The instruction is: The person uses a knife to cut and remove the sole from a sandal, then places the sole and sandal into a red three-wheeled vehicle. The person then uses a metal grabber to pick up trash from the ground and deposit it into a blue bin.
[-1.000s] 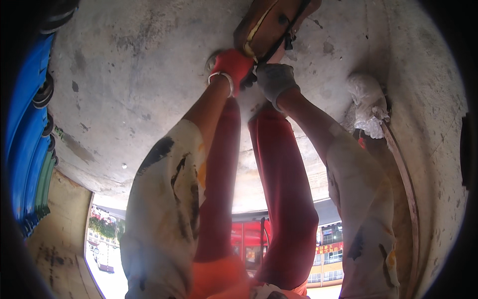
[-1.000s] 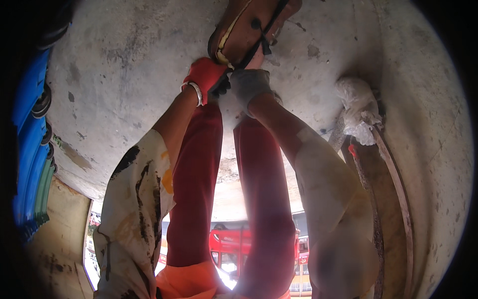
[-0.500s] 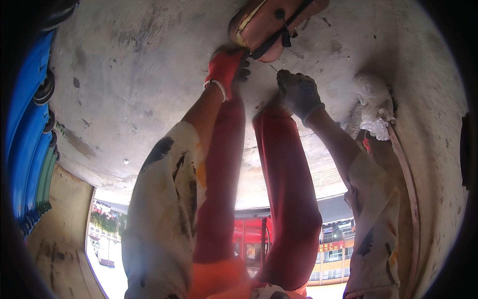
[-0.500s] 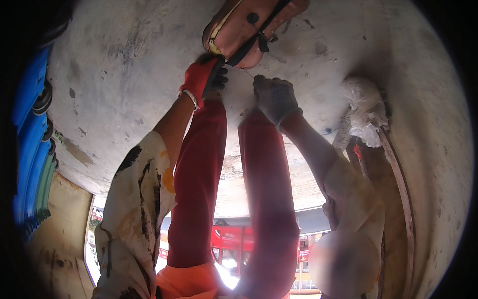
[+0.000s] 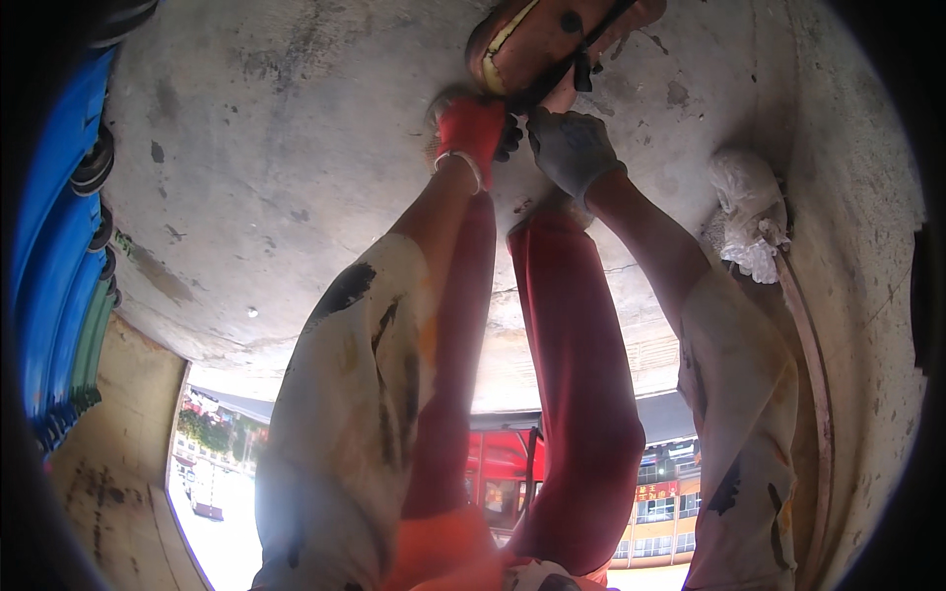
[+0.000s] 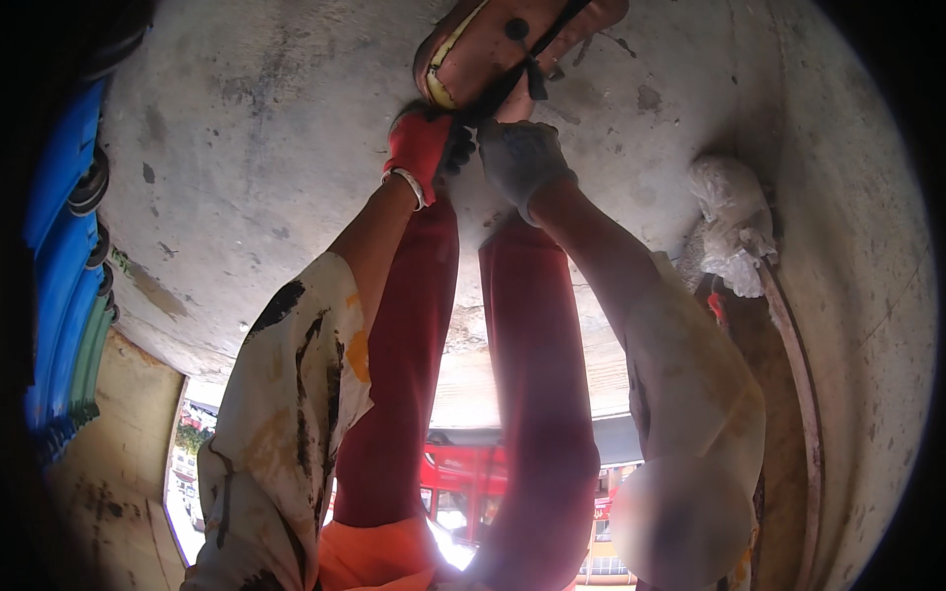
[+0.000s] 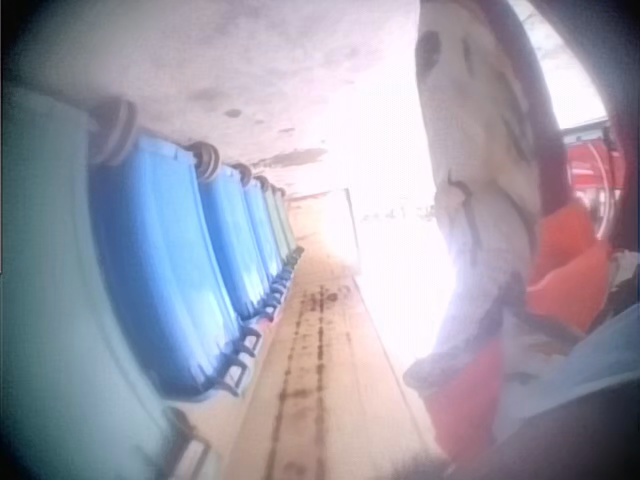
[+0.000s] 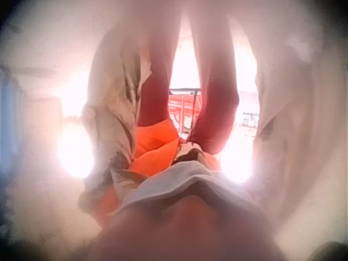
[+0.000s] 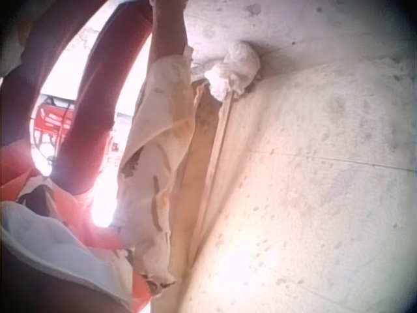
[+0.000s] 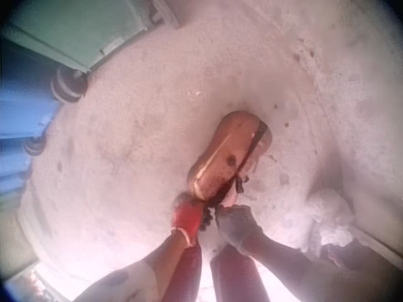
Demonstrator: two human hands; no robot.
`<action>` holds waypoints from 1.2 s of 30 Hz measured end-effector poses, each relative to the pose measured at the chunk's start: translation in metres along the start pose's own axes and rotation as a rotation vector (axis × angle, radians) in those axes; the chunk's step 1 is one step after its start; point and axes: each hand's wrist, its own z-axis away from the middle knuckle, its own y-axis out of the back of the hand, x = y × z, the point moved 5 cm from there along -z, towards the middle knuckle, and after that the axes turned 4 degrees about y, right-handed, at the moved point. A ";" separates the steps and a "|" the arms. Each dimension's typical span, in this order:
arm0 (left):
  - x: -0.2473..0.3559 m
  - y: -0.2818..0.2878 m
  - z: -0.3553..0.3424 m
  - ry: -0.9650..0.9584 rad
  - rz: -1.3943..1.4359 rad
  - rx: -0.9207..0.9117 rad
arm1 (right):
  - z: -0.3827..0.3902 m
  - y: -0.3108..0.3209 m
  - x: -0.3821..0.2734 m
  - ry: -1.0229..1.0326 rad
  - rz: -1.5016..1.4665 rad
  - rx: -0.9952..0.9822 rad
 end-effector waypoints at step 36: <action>0.037 0.019 0.056 -0.030 -0.118 0.036 | 0.023 -0.003 -0.022 -0.232 -0.061 -0.227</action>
